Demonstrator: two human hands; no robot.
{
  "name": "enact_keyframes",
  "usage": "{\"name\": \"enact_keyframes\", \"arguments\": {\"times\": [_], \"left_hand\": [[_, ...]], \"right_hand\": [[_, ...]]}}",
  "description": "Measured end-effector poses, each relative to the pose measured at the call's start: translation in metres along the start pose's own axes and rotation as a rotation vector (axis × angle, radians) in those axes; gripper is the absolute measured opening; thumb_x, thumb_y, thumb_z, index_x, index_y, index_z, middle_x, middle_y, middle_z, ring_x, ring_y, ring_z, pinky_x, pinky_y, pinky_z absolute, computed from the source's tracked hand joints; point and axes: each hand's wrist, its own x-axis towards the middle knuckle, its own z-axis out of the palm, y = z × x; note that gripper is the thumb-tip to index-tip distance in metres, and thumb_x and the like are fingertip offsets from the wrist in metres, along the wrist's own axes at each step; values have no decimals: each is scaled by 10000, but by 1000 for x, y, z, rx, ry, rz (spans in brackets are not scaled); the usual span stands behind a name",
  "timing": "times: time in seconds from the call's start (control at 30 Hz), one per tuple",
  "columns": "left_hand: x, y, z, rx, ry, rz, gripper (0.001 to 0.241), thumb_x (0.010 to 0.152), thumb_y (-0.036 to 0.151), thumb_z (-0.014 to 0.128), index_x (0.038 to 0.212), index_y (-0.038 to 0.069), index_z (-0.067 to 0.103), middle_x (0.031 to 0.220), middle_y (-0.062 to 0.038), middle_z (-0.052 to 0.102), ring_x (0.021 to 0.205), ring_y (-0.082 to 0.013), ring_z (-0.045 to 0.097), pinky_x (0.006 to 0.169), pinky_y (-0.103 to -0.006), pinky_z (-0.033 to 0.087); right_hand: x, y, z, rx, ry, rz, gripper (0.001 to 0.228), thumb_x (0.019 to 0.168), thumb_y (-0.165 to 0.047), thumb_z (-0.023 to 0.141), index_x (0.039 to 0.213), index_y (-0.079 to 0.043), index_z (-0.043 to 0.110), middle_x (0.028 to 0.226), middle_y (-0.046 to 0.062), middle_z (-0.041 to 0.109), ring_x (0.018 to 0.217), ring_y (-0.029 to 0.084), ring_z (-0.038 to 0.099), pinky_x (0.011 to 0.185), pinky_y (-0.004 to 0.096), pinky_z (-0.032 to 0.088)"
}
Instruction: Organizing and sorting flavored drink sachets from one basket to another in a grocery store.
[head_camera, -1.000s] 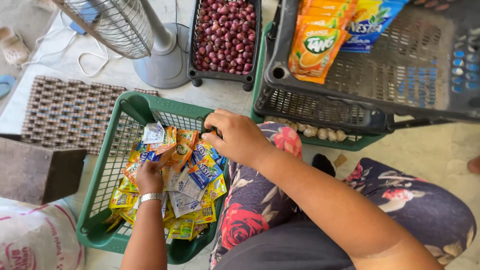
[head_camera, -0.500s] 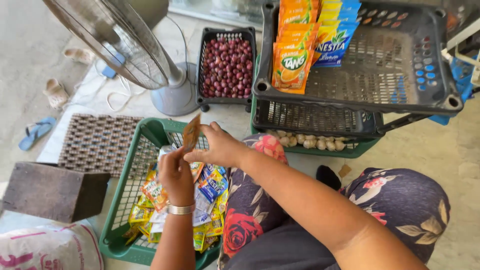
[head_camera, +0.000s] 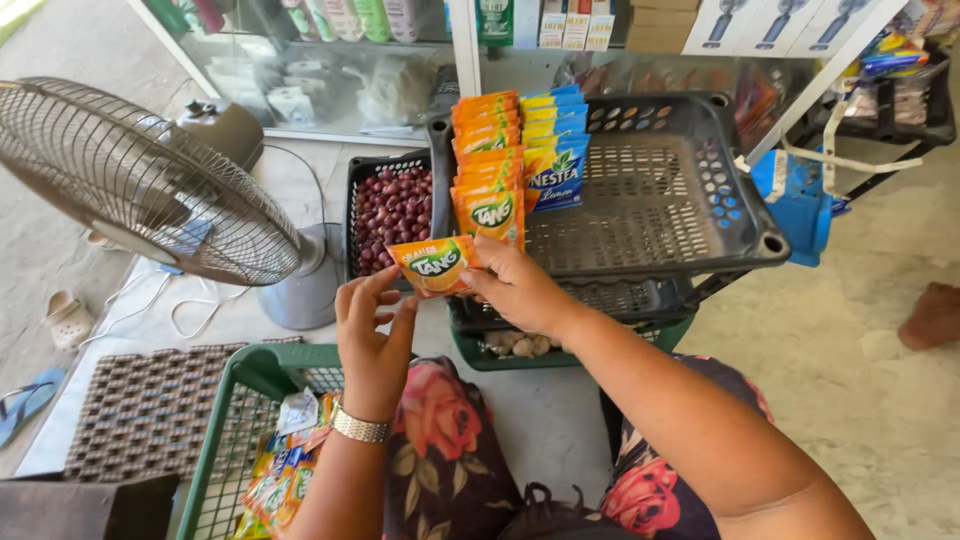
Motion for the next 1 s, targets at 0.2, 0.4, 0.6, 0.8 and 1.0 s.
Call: {"name": "enact_keyframes", "arguments": {"times": [0.2, 0.4, 0.6, 0.8, 1.0], "left_hand": [[41, 21, 36, -74, -63, -12, 499, 886, 5, 744, 1348, 49, 561, 1242, -77, 502, 842, -78, 628, 665, -207, 535], [71, 33, 70, -136, -54, 23, 416, 920, -27, 712, 1310, 43, 585, 1265, -84, 503, 764, -78, 647, 635, -223, 547], [70, 7, 90, -226, -109, -43, 143, 989, -27, 667, 1121, 23, 644, 948, -45, 594, 705, -86, 651, 613, -235, 521], [70, -2, 89, 39, -92, -32, 158, 917, 37, 697, 1072, 39, 664, 933, -88, 664, 683, -218, 659, 625, -315, 527], [70, 2, 94, 345, -86, 22, 118, 927, 154, 663, 1039, 118, 651, 971, -92, 670, 823, -344, 660, 661, -452, 525]], "right_hand": [[18, -32, -56, -54, 22, -177, 249, 1054, -68, 552, 1284, -16, 633, 1226, 69, 621, 1195, 188, 596, 1048, 325, 449], [22, -19, -90, -130, 54, -140, 155, 1015, -51, 619, 1158, -35, 674, 1010, 61, 563, 983, 195, 599, 910, 299, 481], [23, -4, -96, -229, 224, -41, 104, 883, -46, 731, 971, -18, 684, 888, 53, 520, 861, 181, 563, 785, 311, 463], [22, 22, -92, -291, 152, 188, 154, 850, -73, 763, 794, -4, 637, 778, 33, 522, 713, 173, 560, 670, 316, 466], [20, 59, -91, -222, 173, 229, 96, 827, -58, 739, 905, -13, 707, 846, 48, 611, 776, 157, 618, 714, 310, 508]]}}
